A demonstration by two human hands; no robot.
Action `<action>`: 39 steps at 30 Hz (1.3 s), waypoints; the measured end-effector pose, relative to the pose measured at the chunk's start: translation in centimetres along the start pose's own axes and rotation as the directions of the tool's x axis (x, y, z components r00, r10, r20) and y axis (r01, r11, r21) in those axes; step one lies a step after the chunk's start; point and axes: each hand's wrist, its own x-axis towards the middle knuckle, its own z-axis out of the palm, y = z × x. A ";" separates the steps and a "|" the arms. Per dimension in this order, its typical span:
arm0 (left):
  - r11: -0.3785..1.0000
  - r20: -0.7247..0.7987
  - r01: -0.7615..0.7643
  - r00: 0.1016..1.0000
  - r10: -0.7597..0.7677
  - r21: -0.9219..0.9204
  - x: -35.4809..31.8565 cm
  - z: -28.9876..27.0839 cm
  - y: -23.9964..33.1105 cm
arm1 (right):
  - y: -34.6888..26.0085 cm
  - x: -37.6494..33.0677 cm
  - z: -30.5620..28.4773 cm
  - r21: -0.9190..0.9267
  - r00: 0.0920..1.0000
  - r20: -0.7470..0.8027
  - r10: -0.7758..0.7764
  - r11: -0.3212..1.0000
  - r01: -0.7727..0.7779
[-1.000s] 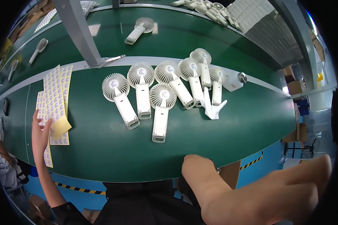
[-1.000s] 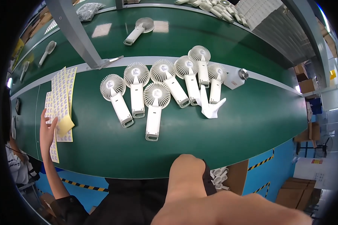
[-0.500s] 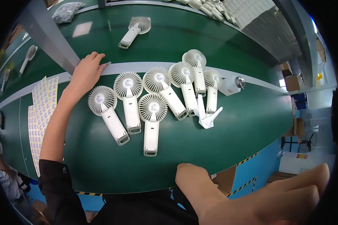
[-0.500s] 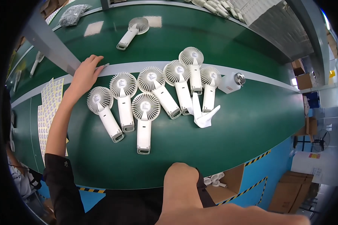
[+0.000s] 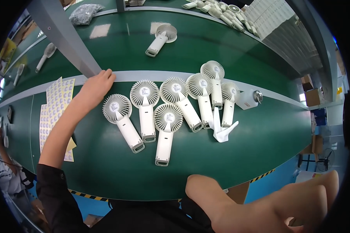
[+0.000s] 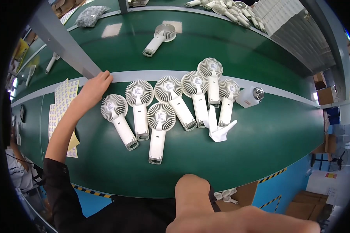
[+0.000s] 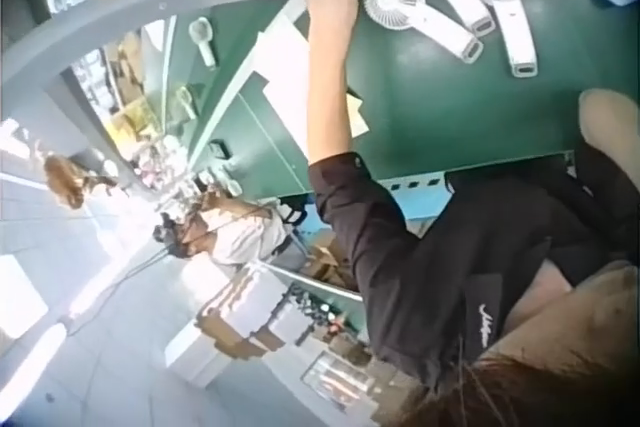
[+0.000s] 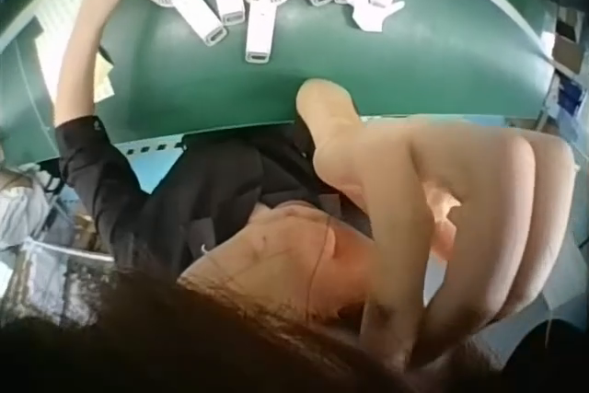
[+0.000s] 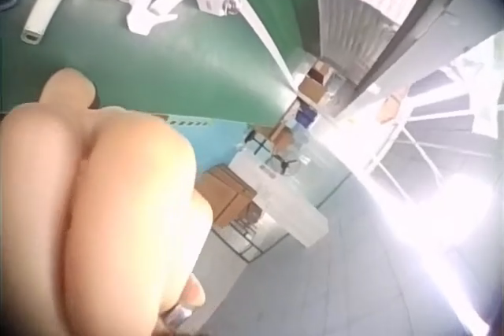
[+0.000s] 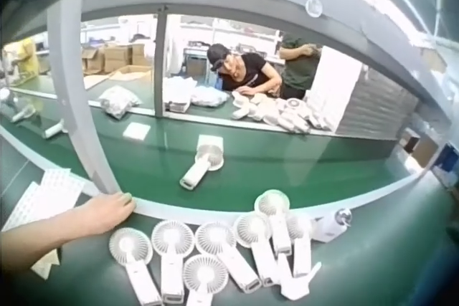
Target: The person is applying small circular labels to the center of white handheld fans on an assembly line.
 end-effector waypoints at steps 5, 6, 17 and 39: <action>0.991 -0.059 0.034 0.997 -0.042 -0.133 3.2 -2.3 1.0 | -0.3 2.2 0.7 -0.060 0.999 0.039 0.038 0.998 -0.035; 0.991 -0.126 0.005 0.992 -0.022 -0.134 4.3 -2.4 0.7 | -0.3 1.5 0.6 -0.068 0.998 0.044 0.036 0.997 -0.033; 0.873 -0.102 0.309 0.923 -0.371 -0.377 20.9 4.9 4.1 | 2.0 0.0 -1.4 -0.298 0.986 0.149 0.071 0.954 -0.024; 0.483 0.123 0.672 0.645 -0.754 -0.562 -12.2 -7.7 8.0 | 3.9 -3.4 -5.1 -0.472 0.993 0.071 -0.089 0.874 0.112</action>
